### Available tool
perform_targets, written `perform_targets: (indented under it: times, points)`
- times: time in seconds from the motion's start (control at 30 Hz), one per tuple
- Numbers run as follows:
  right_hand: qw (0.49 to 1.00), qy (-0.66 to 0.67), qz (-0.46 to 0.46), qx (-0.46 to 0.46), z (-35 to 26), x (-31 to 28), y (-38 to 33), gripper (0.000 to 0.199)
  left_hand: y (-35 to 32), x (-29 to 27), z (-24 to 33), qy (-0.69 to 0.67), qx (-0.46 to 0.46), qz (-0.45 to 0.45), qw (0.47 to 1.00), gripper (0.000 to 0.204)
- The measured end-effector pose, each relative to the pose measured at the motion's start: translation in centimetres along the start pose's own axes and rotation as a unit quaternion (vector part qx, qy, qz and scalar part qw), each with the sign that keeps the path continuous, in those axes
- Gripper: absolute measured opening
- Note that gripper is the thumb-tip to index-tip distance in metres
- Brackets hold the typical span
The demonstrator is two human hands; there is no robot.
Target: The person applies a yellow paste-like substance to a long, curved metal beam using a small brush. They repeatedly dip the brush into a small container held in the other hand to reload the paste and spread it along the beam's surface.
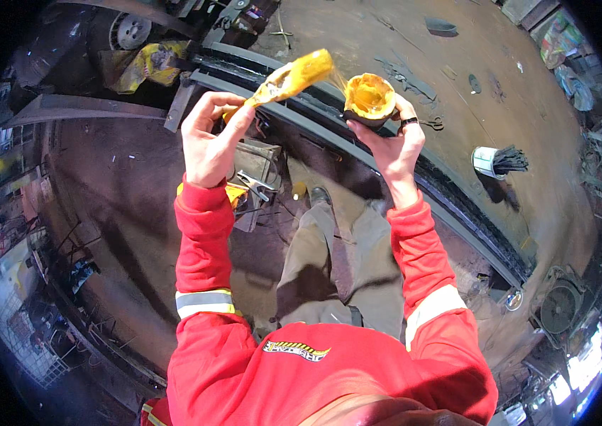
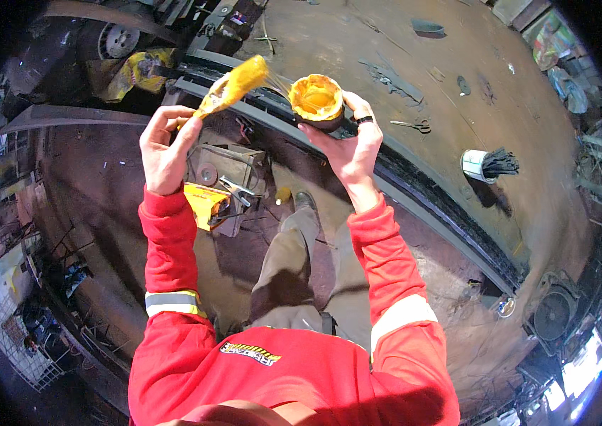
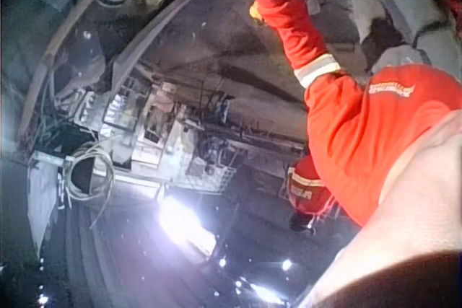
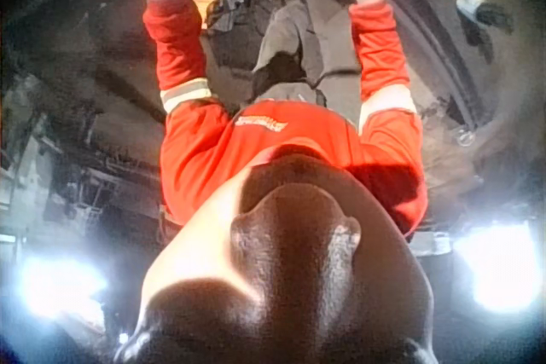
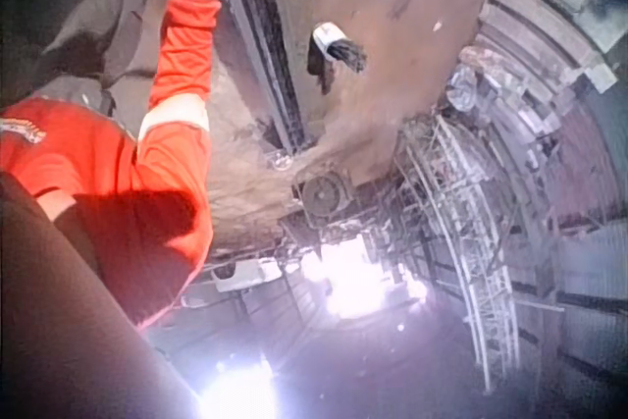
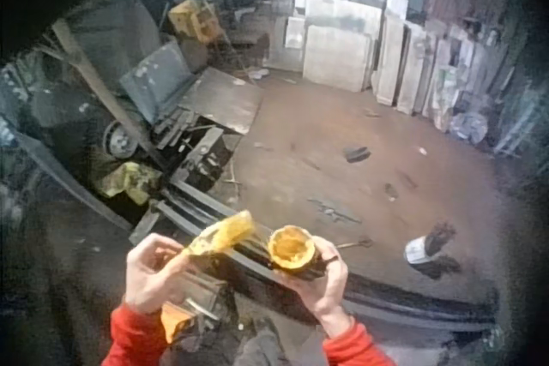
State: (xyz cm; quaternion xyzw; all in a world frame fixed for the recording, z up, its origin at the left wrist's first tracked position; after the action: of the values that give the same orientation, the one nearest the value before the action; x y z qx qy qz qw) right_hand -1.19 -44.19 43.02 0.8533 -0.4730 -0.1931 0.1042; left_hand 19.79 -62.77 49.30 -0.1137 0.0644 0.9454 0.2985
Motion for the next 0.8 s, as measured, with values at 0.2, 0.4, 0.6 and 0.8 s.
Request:
perform_targets:
  times: [0.2, 0.4, 0.6, 0.8]
  points:
    - [0.999, 0.033, -0.016, 0.025, -0.1, 1.7, 1.8, 0.055, 2.5, -2.7, 8.0, -0.1, 0.075, 0.04, 0.991, 0.016]
    - [0.998, 0.012, -0.055, 0.021, -1.1, 1.8, 3.8, 0.057, 3.5, -4.5, 15.2, -0.076, 0.147, 0.085, 0.982, 0.018]
    - [0.998, 0.038, -0.033, 0.026, 3.1, -0.4, 4.7, 0.055, 3.8, -2.2, 7.0, -0.03, 0.019, 0.012, 0.999, 0.014]
    - [0.995, -0.052, 0.004, 0.086, 11.1, -4.9, 2.1, 0.055, 5.8, 2.3, -11.3, 0.124, -0.112, -0.097, 0.981, 0.011]
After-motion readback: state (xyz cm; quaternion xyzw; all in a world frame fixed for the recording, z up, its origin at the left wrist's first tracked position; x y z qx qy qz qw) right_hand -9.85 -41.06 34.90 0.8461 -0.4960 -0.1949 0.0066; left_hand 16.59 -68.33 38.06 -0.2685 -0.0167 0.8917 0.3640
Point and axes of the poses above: each hand's wrist, its own y-axis towards the middle knuckle, its own x-axis out of the palm, z = x × y, the point moved 9 cm from there along y, towards the middle knuckle, and after that the axes turned 2 degrees about z, right-handed, at the moved point
